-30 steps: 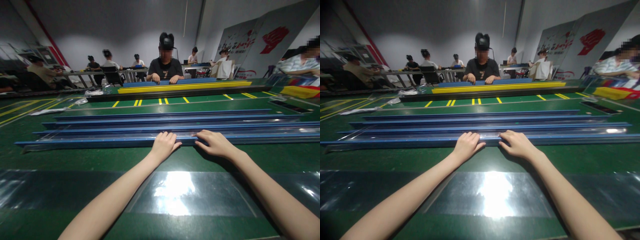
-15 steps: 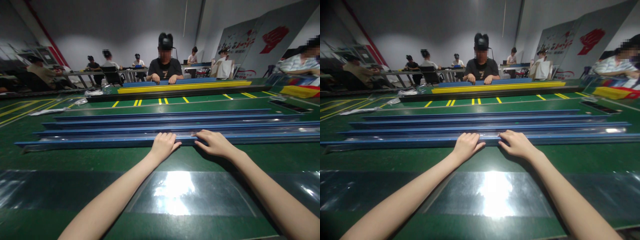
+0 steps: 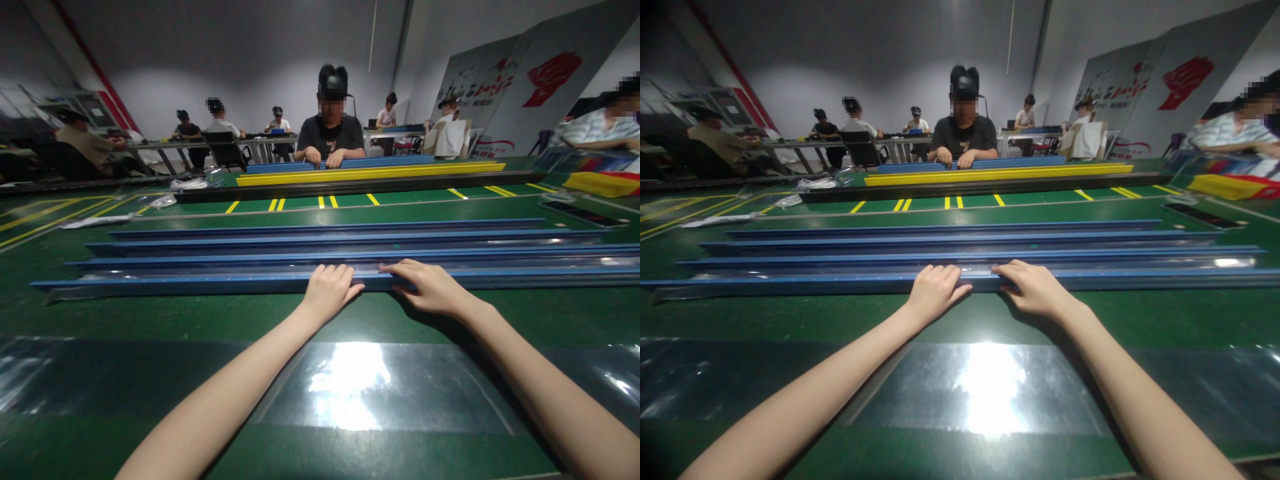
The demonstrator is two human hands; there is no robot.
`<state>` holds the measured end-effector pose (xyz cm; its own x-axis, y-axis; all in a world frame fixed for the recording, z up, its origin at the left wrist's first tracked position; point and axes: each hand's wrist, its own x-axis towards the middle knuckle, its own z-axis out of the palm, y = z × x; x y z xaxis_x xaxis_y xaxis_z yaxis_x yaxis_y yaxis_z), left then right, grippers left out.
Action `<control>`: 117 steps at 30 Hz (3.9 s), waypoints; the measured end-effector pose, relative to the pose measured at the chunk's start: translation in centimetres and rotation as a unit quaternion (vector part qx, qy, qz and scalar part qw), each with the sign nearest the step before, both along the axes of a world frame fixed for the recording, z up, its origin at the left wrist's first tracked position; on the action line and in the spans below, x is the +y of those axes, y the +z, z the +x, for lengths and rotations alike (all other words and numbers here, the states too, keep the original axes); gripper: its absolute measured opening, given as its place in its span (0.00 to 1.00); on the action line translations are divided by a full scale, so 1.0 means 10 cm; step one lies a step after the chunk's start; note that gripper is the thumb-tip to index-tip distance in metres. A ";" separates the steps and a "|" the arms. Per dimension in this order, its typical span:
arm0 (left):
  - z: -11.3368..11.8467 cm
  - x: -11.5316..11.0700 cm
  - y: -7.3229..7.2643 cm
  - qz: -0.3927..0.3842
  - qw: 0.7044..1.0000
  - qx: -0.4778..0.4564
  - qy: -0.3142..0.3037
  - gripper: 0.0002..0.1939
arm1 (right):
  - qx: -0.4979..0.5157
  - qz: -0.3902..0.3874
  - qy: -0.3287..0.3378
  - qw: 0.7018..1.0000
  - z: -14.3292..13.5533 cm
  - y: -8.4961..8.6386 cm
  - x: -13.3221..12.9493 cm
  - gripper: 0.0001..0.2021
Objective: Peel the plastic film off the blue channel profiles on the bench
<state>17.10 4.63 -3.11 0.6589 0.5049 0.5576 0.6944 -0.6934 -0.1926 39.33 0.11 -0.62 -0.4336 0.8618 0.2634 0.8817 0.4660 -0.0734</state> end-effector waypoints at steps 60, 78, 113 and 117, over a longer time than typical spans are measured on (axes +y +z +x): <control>0.00 -0.01 0.01 -0.007 1.000 -0.001 0.021 0.17 | -0.027 0.029 -0.015 0.999 -0.14 -0.02 -0.01 0.20; 0.01 -0.02 0.02 -0.008 1.000 0.002 0.019 0.16 | -0.058 0.056 0.008 0.997 -0.14 -0.04 0.00 0.17; -0.02 -0.01 0.02 0.022 0.999 -0.027 -0.037 0.18 | -0.160 0.000 -0.132 0.978 0.08 0.20 -0.05 0.11; -0.01 0.00 0.01 0.004 1.000 -0.019 -0.005 0.19 | -0.168 -0.001 -0.137 0.976 0.10 0.21 -0.06 0.11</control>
<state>16.99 4.59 -3.00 0.6426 0.4932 0.5864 0.6940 -0.6990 -0.1725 40.32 -0.51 1.49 -0.2475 0.9580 0.1449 0.9480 0.2086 0.2405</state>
